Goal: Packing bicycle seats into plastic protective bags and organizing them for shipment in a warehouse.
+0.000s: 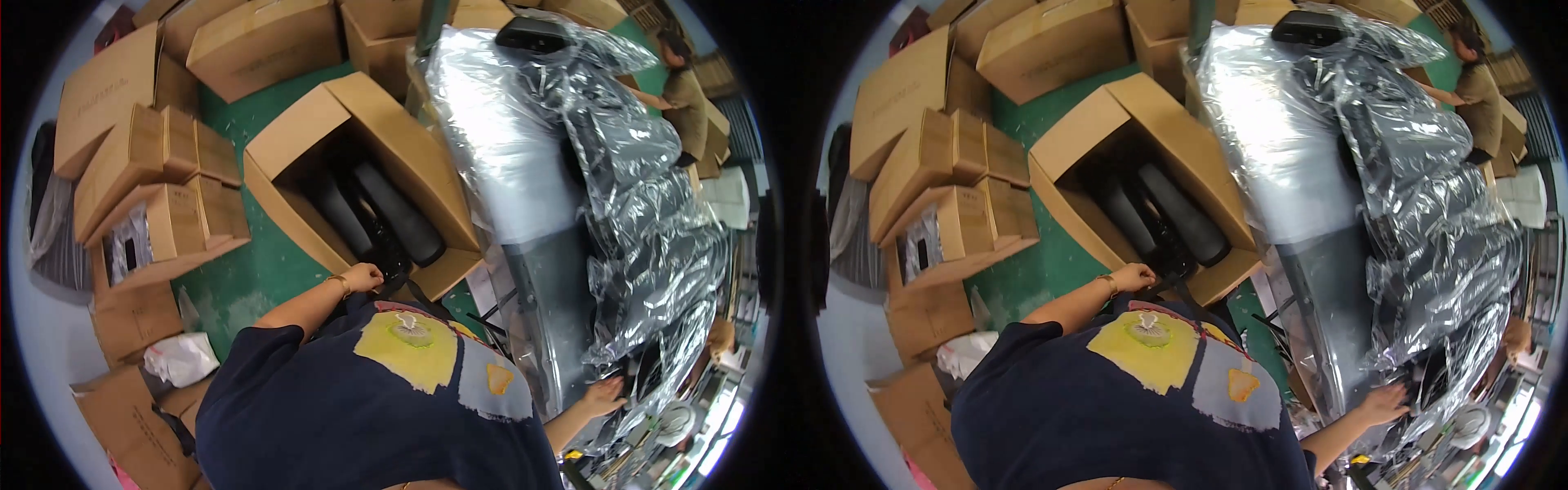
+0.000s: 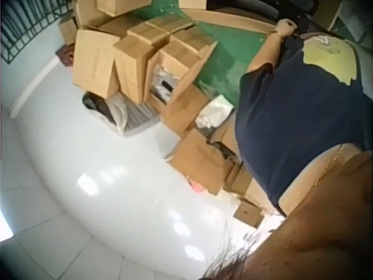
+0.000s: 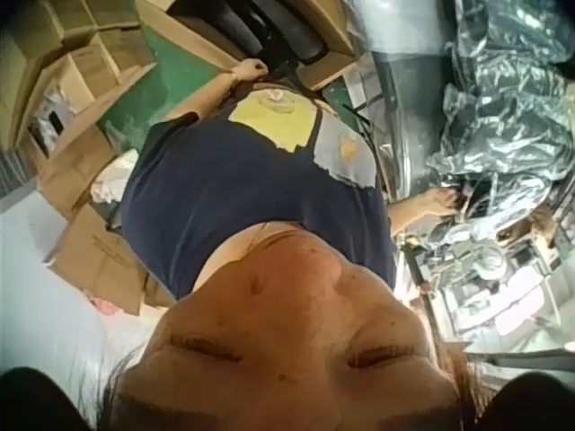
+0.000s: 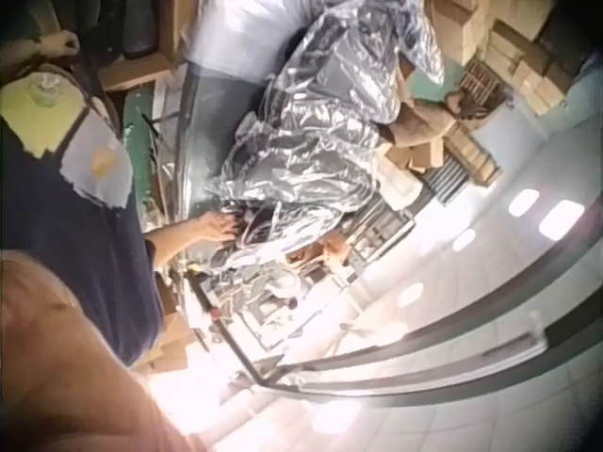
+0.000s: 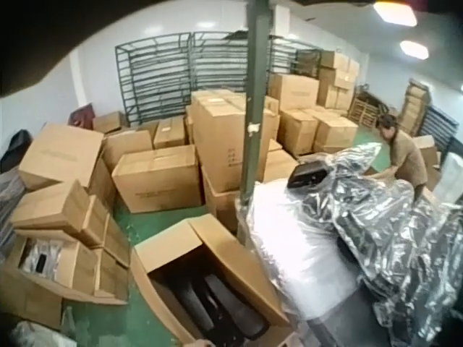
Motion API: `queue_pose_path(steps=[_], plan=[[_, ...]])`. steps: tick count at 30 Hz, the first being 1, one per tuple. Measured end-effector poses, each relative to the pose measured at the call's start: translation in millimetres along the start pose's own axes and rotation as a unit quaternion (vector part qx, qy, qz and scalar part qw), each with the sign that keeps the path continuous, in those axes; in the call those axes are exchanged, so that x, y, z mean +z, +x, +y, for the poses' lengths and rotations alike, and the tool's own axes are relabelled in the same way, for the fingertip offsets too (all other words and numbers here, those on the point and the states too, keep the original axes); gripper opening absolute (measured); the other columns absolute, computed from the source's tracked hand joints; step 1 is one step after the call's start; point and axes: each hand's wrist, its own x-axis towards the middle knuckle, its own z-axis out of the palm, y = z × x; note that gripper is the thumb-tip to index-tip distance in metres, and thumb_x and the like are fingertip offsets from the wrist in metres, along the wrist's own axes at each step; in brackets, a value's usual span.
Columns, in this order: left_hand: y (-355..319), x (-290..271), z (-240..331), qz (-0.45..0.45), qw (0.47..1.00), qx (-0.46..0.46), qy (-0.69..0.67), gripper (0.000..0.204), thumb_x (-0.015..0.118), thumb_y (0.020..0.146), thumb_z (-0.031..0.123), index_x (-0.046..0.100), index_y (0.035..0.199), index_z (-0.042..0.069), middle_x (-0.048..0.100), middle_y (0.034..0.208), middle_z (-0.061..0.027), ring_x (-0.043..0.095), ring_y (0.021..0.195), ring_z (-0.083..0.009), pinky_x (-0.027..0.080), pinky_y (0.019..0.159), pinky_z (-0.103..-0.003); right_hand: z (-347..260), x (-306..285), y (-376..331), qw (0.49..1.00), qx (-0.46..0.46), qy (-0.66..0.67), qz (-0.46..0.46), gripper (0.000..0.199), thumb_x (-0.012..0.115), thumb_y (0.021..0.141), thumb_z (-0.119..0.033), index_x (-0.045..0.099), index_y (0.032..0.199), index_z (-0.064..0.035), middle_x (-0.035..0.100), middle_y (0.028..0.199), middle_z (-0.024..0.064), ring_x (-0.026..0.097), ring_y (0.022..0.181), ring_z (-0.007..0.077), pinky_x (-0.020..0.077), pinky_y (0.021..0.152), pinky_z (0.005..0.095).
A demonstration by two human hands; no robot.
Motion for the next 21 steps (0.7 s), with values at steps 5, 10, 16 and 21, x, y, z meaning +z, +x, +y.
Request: queue_pose_path(steps=[5, 10, 16, 21], plan=[[15, 0, -32, 0.035, 0.995, -0.057, -0.08, 0.017, 0.06, 0.083, 0.018, 0.063, 0.092, 0.004, 0.064, 0.075, -0.0054, 0.06, 0.066, -0.014, 0.05, 0.061, -0.029, 112, 84, -108, 0.881, 0.317, -0.336, 0.097, 0.01, 0.057, 0.085, -0.02, 0.054, 0.078, -0.0129, 0.051, 0.061, -0.0021, 0.048, 0.051, 0.0073, 0.0387, 0.043, 0.0184], [26, -1, -51, 0.185, 0.974, -0.085, -0.101, 0.019, 0.059, 0.084, 0.02, 0.063, 0.095, 0.005, 0.066, 0.083, -0.0104, 0.063, 0.079, -0.0233, 0.05, 0.075, -0.034, 243, 147, -163, 0.598, 0.525, -0.513, -0.322, 0.021, 0.056, 0.09, -0.018, 0.057, 0.106, -0.0049, 0.064, 0.09, 0.0091, 0.062, 0.071, 0.0151, 0.0517, 0.061, 0.0261], [-9, 34, -88, 0.196, 0.963, -0.18, 0.043, 0.041, 0.065, 0.077, 0.026, 0.054, 0.113, 0.009, 0.044, 0.122, -0.0182, 0.045, 0.111, -0.0357, 0.043, 0.09, -0.044, 439, 141, -175, 0.514, 0.606, -0.482, -0.369, 0.03, 0.061, 0.087, -0.021, 0.054, 0.112, -0.0063, 0.063, 0.096, 0.0085, 0.062, 0.083, 0.0156, 0.0529, 0.068, 0.0307], [-20, 66, -107, 0.0, 0.932, -0.352, 0.086, 0.096, 0.069, 0.07, 0.051, 0.017, 0.143, 0.017, 0.025, 0.142, -0.0191, 0.023, 0.133, -0.0386, 0.03, 0.1, -0.059, 605, 85, -202, 0.443, 0.647, -0.55, -0.287, 0.055, 0.067, 0.082, -0.024, 0.043, 0.129, -0.0071, 0.055, 0.116, 0.0119, 0.058, 0.098, 0.0206, 0.0525, 0.077, 0.035]])
